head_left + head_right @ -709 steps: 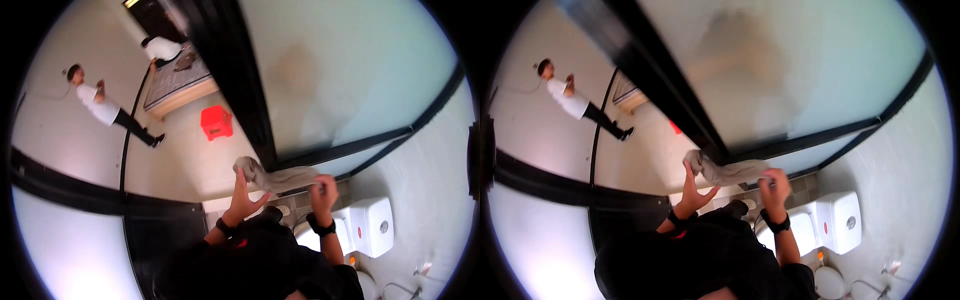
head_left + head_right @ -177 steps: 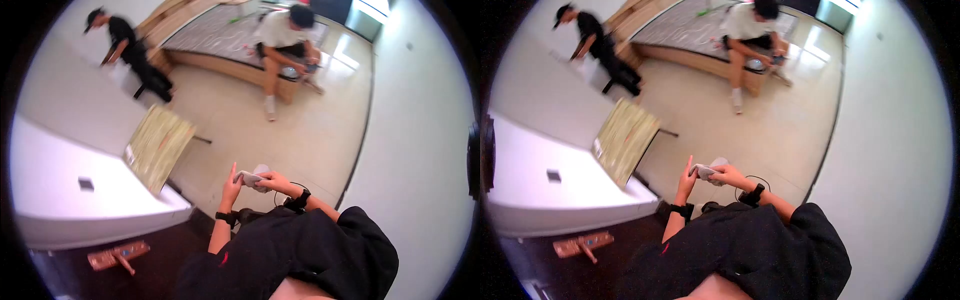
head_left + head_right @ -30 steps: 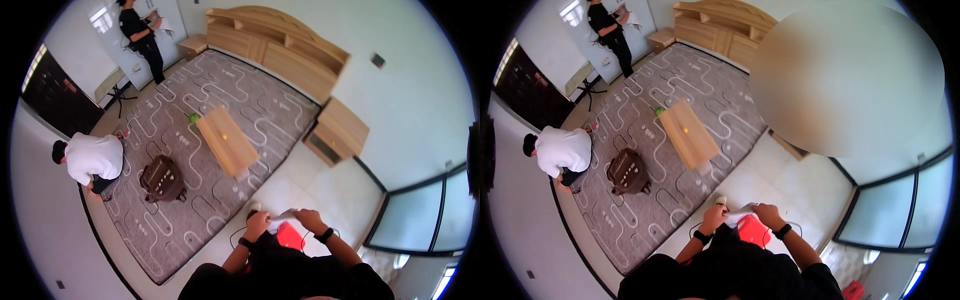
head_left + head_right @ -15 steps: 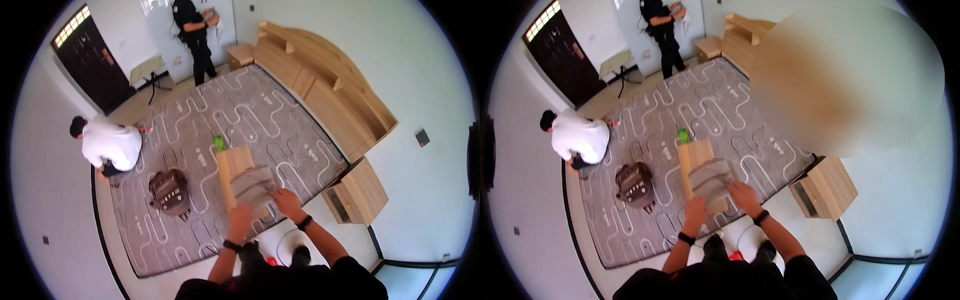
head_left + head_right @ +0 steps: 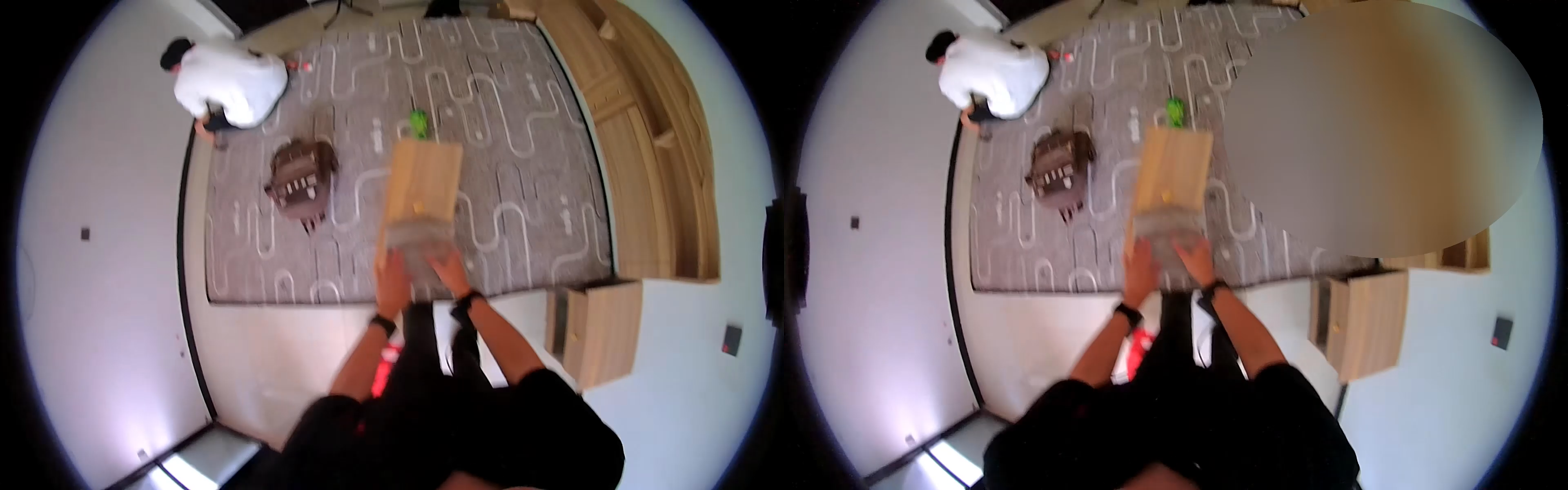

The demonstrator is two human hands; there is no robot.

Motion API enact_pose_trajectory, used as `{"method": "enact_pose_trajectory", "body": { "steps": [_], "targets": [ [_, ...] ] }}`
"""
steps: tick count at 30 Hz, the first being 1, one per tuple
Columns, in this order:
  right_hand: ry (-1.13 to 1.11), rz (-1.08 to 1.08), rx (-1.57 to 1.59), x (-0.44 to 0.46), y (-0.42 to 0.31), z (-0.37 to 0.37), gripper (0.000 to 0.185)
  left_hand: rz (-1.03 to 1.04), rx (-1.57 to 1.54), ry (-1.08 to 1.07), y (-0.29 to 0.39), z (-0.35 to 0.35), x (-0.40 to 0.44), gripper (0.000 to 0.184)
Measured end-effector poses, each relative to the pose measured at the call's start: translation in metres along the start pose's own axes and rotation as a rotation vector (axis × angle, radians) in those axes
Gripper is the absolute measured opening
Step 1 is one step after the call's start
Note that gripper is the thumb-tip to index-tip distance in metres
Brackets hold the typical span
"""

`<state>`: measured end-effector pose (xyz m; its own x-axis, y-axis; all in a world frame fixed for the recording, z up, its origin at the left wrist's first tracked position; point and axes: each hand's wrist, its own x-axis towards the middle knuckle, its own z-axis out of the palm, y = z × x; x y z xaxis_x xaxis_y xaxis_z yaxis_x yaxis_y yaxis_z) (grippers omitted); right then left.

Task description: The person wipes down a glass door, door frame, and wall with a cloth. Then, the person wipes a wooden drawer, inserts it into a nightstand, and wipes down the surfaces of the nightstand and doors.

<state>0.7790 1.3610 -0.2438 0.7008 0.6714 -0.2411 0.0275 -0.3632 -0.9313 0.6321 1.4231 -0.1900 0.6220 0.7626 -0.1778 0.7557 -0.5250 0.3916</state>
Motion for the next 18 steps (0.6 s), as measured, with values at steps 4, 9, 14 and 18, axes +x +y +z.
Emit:
{"method": "enact_pose_trajectory", "body": {
  "steps": [4, 9, 14, 18],
  "targets": [
    [-0.214, 0.206, 0.185, 0.012, -0.016, 0.009, 0.064, -0.001, 0.149, 0.179, 0.007, 0.014, 0.013, 0.074],
    [-0.209, 0.641, 0.566, 0.013, -0.041, 0.004, 0.054, 0.029, 0.068, 0.110, -0.002, 0.016, 0.003, 0.076],
    [-0.142, 0.599, 0.305, 0.016, -0.044, 0.014, 0.053, 0.022, 0.032, 0.011, -0.013, 0.001, 0.018, 0.075],
    [-0.299, 0.335, 0.186, 0.043, -0.066, -0.001, 0.055, 0.071, -0.064, 0.036, -0.018, -0.007, 0.025, 0.078]
  ]
}}
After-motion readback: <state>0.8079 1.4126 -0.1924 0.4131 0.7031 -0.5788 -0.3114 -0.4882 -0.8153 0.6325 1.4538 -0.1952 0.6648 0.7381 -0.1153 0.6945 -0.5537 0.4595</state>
